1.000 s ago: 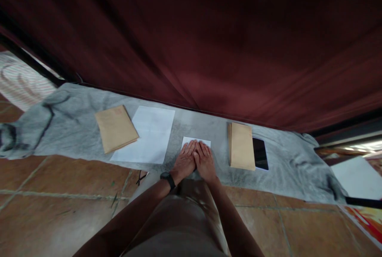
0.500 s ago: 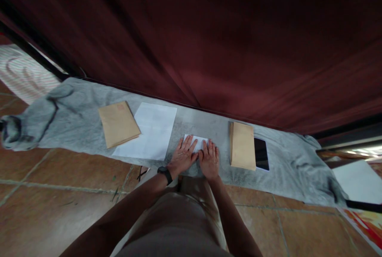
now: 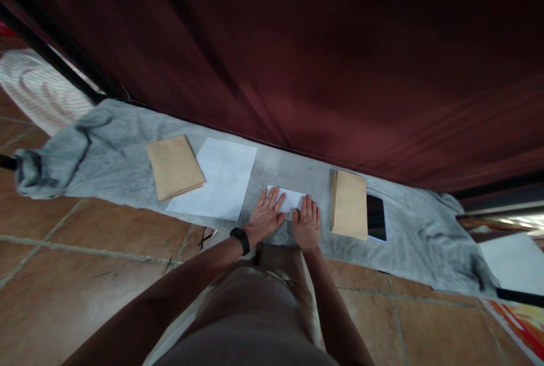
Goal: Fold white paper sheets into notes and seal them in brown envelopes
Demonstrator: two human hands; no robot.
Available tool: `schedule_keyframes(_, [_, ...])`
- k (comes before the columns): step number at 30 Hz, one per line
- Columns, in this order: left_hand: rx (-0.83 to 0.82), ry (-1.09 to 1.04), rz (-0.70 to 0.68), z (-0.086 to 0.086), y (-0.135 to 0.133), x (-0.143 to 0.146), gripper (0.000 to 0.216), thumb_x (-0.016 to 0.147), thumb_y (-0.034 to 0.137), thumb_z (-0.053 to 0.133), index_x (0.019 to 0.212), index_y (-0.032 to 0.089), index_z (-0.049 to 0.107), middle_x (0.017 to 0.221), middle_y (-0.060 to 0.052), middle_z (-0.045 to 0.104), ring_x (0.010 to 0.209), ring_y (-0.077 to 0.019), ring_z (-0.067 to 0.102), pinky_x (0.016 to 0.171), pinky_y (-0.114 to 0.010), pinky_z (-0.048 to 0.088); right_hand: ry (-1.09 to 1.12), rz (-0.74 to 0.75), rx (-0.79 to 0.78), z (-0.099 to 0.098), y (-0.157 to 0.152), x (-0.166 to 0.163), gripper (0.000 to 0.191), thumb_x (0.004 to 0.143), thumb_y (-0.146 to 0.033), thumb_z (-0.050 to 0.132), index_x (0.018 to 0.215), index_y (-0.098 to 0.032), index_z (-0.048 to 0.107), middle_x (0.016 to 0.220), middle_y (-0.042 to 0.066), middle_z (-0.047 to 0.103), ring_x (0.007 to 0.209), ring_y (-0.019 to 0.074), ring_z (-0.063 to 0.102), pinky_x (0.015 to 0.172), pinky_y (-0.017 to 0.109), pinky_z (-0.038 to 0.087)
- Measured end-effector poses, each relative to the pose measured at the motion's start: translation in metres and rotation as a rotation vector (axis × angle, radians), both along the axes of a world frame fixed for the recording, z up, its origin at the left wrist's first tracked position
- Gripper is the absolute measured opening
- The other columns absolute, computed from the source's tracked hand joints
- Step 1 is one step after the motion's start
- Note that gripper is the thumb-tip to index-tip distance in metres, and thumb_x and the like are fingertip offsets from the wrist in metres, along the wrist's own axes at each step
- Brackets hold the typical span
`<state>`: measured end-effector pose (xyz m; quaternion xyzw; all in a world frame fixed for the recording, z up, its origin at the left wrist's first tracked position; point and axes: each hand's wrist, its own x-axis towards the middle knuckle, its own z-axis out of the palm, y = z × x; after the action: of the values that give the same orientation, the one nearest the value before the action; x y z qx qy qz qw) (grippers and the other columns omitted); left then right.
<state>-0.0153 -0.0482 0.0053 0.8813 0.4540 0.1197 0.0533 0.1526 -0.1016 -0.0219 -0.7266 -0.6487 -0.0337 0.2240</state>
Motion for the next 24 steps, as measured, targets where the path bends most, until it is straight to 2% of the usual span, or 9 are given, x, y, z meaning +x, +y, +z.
schedule_keyframes(5, [-0.004,0.032,0.006,0.002,-0.001,0.002,0.064,0.099,0.041,0.047,0.154,0.008,0.041,0.165,-0.022,0.032,0.155,-0.0340,0.027,0.127,-0.055,0.017,0.061,-0.071,-0.016,0.009,0.005,0.005,0.054,0.104,-0.036,0.040,0.150,-0.008,0.046,0.150,0.022,0.052,0.140,0.0337,0.044,0.114,0.054,0.036])
schedule_keyframes(8, [-0.012,0.037,0.016,0.003,-0.002,0.003,0.065,0.099,0.043,0.049,0.154,0.008,0.042,0.165,-0.023,0.031,0.155,-0.0349,0.027,0.127,-0.056,0.015,0.096,-0.133,-0.063,0.021,0.012,0.005,0.043,0.101,-0.031,0.044,0.136,-0.011,0.059,0.132,0.021,0.063,0.124,0.0323,0.056,0.103,0.048,0.045])
schedule_keyframes(11, [-0.016,0.029,0.018,0.004,-0.002,0.003,0.066,0.098,0.043,0.051,0.153,0.008,0.043,0.165,-0.022,0.032,0.155,-0.0354,0.026,0.128,-0.055,0.015,0.138,-0.190,-0.119,0.030,0.019,0.004,0.034,0.099,-0.027,0.045,0.122,-0.012,0.065,0.111,0.018,0.070,0.105,0.0293,0.065,0.092,0.041,0.049])
schedule_keyframes(16, [-0.009,0.005,0.024,0.004,-0.002,0.001,0.063,0.100,0.042,0.050,0.153,0.010,0.044,0.164,-0.021,0.033,0.155,-0.0351,0.027,0.126,-0.055,0.021,0.409,-0.250,-0.160,0.033,0.024,0.006,0.028,0.095,-0.027,0.049,0.112,-0.016,0.068,0.096,0.012,0.074,0.083,0.0218,0.069,0.075,0.030,0.049])
schedule_keyframes(18, [-0.006,-0.016,0.024,0.003,-0.001,-0.001,0.061,0.100,0.042,0.049,0.152,0.010,0.046,0.164,-0.021,0.034,0.155,-0.0349,0.028,0.126,-0.055,0.022,0.498,-0.223,-0.150,0.033,0.026,0.010,0.024,0.093,-0.031,0.052,0.099,-0.018,0.071,0.086,0.008,0.074,0.075,0.0199,0.068,0.068,0.028,0.048])
schedule_keyframes(21, [-0.030,-0.104,0.016,0.003,0.000,-0.004,0.060,0.100,0.042,0.049,0.151,0.010,0.047,0.163,-0.021,0.037,0.154,-0.0342,0.028,0.126,-0.055,0.021,0.598,-0.167,-0.127,0.038,0.026,0.014,0.028,0.092,-0.037,0.051,0.081,-0.019,0.071,0.072,0.003,0.072,0.065,0.0179,0.065,0.060,0.026,0.048])
schedule_keyframes(24, [-0.129,-0.321,0.030,0.014,0.000,0.001,0.061,0.102,0.044,0.044,0.151,0.008,0.046,0.162,-0.021,0.038,0.155,-0.0325,0.028,0.127,-0.056,0.020,0.677,-0.161,-0.066,0.055,0.022,0.017,0.034,0.094,-0.041,0.047,0.092,-0.017,0.071,0.076,0.003,0.073,0.065,0.0169,0.064,0.059,0.025,0.049])
